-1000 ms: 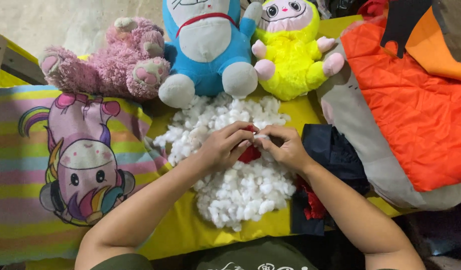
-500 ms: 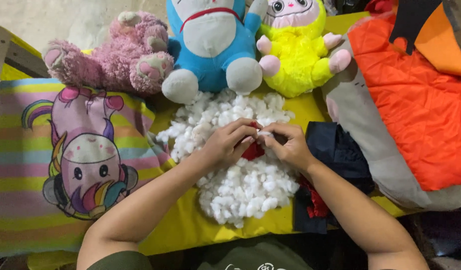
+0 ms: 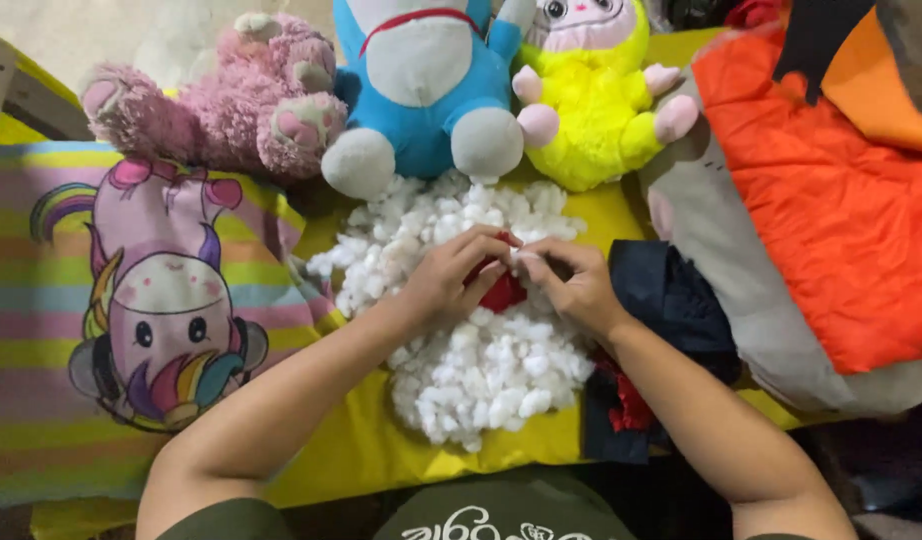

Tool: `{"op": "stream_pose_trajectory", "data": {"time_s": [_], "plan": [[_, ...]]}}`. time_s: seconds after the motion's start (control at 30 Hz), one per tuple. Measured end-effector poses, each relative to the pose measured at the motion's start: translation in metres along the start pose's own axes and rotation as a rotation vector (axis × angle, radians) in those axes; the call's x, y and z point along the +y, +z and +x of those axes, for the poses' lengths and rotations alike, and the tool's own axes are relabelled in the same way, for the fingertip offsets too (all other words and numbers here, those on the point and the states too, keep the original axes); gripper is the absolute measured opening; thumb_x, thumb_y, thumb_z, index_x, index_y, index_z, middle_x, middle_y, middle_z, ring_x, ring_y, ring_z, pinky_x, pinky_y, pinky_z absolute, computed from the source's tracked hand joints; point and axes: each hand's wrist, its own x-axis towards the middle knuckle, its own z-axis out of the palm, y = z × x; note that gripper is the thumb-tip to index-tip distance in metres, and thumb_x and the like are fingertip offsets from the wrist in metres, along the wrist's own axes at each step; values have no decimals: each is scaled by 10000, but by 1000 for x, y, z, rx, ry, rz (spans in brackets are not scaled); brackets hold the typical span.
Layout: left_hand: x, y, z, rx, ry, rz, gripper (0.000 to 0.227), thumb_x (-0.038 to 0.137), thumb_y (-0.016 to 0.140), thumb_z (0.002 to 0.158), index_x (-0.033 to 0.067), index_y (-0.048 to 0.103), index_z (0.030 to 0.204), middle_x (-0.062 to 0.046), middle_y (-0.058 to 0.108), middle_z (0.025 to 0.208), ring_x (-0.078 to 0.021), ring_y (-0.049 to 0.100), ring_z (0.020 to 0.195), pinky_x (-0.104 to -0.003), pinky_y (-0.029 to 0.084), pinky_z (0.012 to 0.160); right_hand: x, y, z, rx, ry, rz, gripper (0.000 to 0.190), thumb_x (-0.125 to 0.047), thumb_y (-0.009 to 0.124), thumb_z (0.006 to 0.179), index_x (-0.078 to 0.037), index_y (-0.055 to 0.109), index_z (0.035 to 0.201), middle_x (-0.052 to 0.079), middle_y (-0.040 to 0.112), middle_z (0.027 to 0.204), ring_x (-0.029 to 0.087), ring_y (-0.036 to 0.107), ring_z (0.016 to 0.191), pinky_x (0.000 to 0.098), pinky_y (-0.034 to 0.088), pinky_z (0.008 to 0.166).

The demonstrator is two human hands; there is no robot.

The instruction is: Stuffing small fabric toy parts with white fiberfill by hand.

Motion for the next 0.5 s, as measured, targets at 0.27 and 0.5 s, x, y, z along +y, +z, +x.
{"op": "stream_pose_trajectory", "data": {"time_s": [0.27, 0.5], "plan": [[3, 1, 1, 18, 9, 18, 77, 88, 600, 1024, 110, 630, 1091, -112, 688, 1098, -388, 719, 955, -446, 600, 834, 12, 2, -10, -10, 51, 9, 175, -58, 685, 950, -113, 748, 1104, 73, 669, 692, 83, 541, 621, 267, 529, 576], [11, 2, 1, 13, 49, 56, 81, 96, 627, 1012, 111, 644, 1090, -120, 697, 1116, -388, 719, 969, -447, 603, 834, 10, 0, -7, -55, -21, -40, 169, -54, 717, 914, -121, 794, 1048, 35, 595, 595, 31, 517, 596, 251, 486, 503]]}}
